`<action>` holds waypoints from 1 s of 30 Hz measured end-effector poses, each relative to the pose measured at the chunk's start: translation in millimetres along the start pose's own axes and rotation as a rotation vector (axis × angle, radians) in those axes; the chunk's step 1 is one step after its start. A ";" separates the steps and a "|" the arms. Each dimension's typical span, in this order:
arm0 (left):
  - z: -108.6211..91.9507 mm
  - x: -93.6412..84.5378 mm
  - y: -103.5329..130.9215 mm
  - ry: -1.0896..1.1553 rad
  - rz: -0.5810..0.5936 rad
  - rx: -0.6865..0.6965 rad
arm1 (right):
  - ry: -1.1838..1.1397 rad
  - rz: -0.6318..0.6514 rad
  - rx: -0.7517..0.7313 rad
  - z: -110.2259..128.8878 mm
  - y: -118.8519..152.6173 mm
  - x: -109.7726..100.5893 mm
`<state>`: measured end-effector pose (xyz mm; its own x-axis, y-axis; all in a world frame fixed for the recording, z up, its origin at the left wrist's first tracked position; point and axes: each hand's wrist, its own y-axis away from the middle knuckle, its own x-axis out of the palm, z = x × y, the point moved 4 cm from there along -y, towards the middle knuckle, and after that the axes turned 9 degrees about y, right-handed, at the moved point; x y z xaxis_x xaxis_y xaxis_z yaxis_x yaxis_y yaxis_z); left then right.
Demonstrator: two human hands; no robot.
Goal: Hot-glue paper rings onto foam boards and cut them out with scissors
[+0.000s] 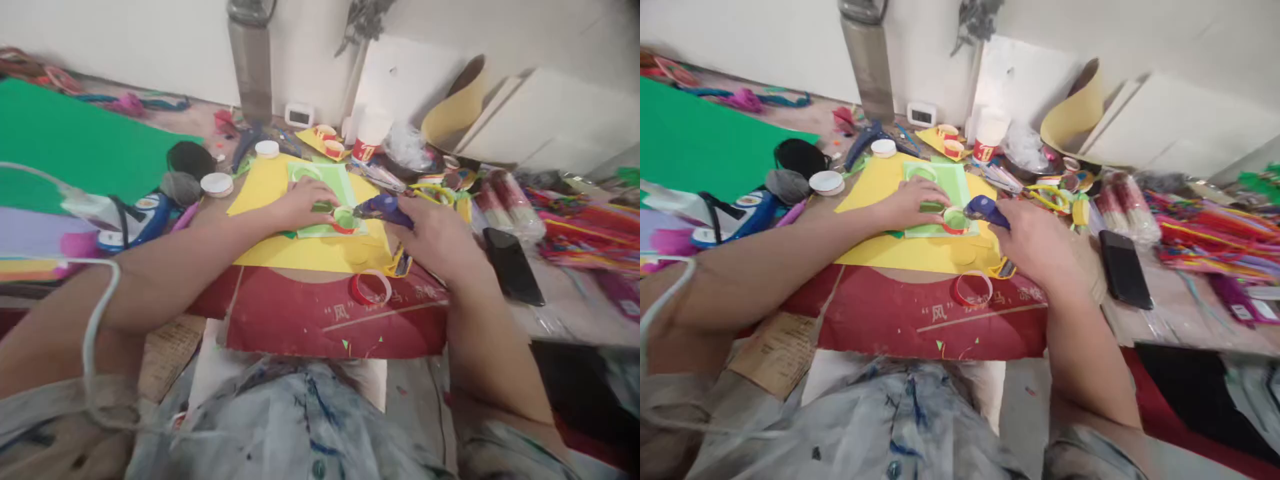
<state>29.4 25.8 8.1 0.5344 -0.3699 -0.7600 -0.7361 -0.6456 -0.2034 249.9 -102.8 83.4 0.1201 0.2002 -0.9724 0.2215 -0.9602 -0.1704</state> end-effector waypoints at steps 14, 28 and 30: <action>8.6 1.6 -6.1 -0.008 -0.037 0.016 | -0.242 -0.153 0.021 0.4 -11.6 16.9; 9.7 0.8 -7.4 -0.037 -0.042 0.053 | -0.480 -0.121 0.026 1.4 -13.3 21.1; 10.7 0.6 -8.0 -0.033 -0.049 0.080 | -0.466 -0.111 0.061 1.6 -15.1 22.9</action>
<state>31.2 37.9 2.7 0.5580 -0.3162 -0.7673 -0.7407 -0.6067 -0.2886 247.8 -84.0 63.5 -0.3506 0.2069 -0.9134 0.1492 -0.9505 -0.2726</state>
